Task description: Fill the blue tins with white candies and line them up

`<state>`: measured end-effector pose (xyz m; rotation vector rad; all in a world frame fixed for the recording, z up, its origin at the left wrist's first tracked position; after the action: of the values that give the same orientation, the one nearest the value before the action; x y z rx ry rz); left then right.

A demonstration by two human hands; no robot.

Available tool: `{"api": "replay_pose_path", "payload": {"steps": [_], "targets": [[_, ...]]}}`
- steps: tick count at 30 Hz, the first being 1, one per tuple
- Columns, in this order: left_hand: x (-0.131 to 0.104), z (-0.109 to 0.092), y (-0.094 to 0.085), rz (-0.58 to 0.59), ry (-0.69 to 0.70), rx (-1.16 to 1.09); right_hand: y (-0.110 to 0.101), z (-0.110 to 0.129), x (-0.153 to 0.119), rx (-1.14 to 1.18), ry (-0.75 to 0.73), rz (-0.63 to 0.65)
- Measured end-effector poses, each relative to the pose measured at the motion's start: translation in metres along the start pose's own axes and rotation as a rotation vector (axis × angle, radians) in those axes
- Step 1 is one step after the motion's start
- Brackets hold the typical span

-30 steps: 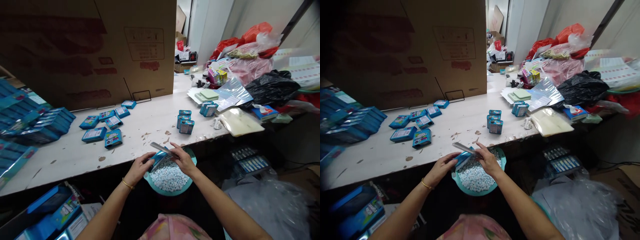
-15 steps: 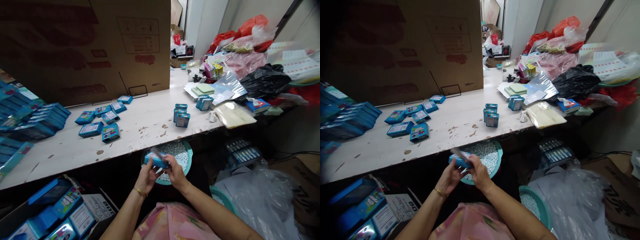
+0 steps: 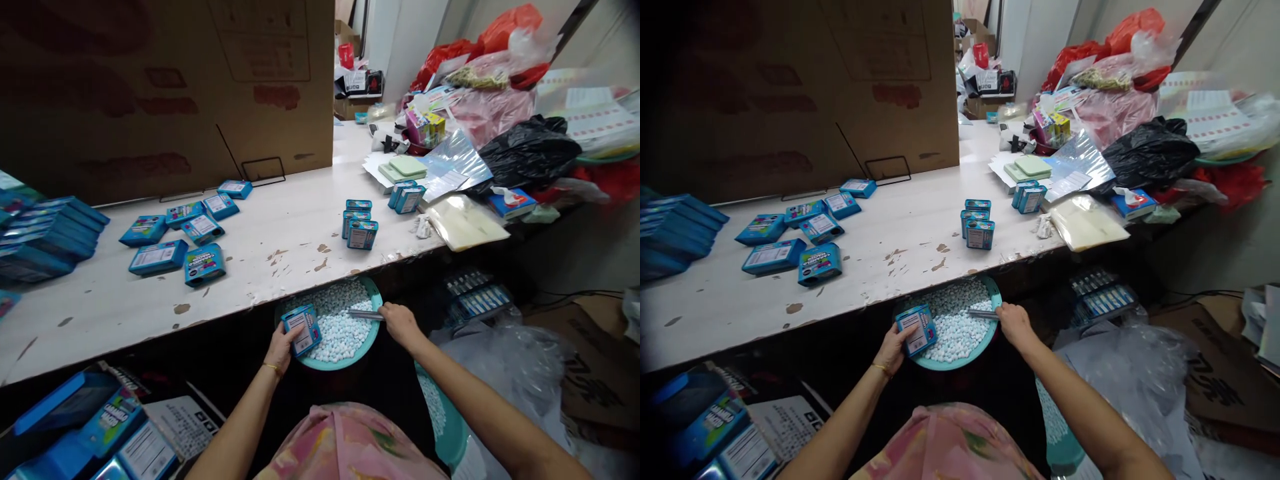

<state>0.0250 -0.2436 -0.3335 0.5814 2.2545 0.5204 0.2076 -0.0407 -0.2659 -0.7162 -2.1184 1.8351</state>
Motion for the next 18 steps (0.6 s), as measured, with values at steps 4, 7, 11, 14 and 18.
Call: {"api": "replay_pose_path", "payload": {"steps": [4,7,11,14,18], "targets": [[0.016,0.017,0.016,0.036,-0.002,0.029,0.029,0.061,0.032,0.104,0.018,0.069],[0.016,0.023,0.028,0.062,-0.022,0.051,0.045,0.09,0.052,0.263,0.119,0.117],[0.006,0.01,0.03,0.113,-0.018,0.061,0.049,0.081,0.061,0.41,0.176,0.179],[-0.003,-0.013,0.015,0.131,0.09,0.121,0.038,0.058,0.057,0.469,0.166,0.167],[-0.006,-0.036,-0.002,0.14,0.285,0.365,0.005,0.031,0.051,0.486,0.099,0.12]]}}
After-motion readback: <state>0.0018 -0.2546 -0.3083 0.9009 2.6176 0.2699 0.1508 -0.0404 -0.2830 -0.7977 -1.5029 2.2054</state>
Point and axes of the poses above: each hand's wrist, its own x-axis towards the middle knuckle, its own y-axis out of the palm, z = x × y, the point moved 4 cm from there along x, towards the middle knuckle, and after that the axes turned 11 degrees about -x, right-handed, at the moved point
